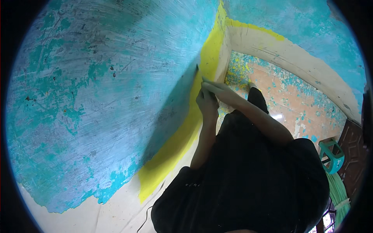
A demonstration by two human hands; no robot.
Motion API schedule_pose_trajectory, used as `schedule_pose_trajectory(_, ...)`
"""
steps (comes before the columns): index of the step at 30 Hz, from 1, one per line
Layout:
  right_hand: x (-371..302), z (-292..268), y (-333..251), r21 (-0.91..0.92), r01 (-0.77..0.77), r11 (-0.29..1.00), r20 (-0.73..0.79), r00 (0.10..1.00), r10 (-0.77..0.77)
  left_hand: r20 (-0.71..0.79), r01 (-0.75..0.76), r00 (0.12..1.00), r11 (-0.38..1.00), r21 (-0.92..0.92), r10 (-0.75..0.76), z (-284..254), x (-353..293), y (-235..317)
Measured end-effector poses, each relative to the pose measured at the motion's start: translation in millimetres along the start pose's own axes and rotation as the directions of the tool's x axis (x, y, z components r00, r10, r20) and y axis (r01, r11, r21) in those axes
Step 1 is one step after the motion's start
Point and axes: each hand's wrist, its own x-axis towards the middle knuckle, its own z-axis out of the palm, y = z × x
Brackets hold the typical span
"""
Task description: The person scrapes old paint or plaster from a wall and ceiling corner using a putty knife.
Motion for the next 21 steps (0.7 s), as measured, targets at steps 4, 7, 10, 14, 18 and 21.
schedule_pose_trajectory(4,37,-24,-18,-0.101,-0.009,0.995,-0.078,0.997,0.001,0.084,-0.055,0.995,0.998,-0.035,0.058,17,49,3)
schedule_pose_trajectory(7,45,-46,-20,-0.036,-0.052,0.998,0.023,0.998,0.053,0.008,0.008,1.000,1.000,0.000,-0.008,30,48,6)
schedule_pose_trajectory(10,27,-41,-12,-0.066,0.035,0.997,0.018,0.999,-0.034,-0.098,0.033,0.995,0.998,0.050,-0.028,33,16,7)
schedule_pose_trajectory(14,15,-38,-30,-0.055,0.029,0.998,0.159,0.987,-0.020,-0.109,0.036,0.994,0.998,0.044,-0.031,26,5,24)
schedule_pose_trajectory(18,49,-64,-30,-0.065,-0.047,0.997,0.139,0.989,0.055,-0.116,0.010,0.993,0.998,0.067,-0.002,51,38,20)
schedule_pose_trajectory(21,53,-76,-27,0.001,-0.112,0.994,0.190,0.976,0.110,-0.155,0.047,0.987,0.998,0.050,-0.039,62,32,23)
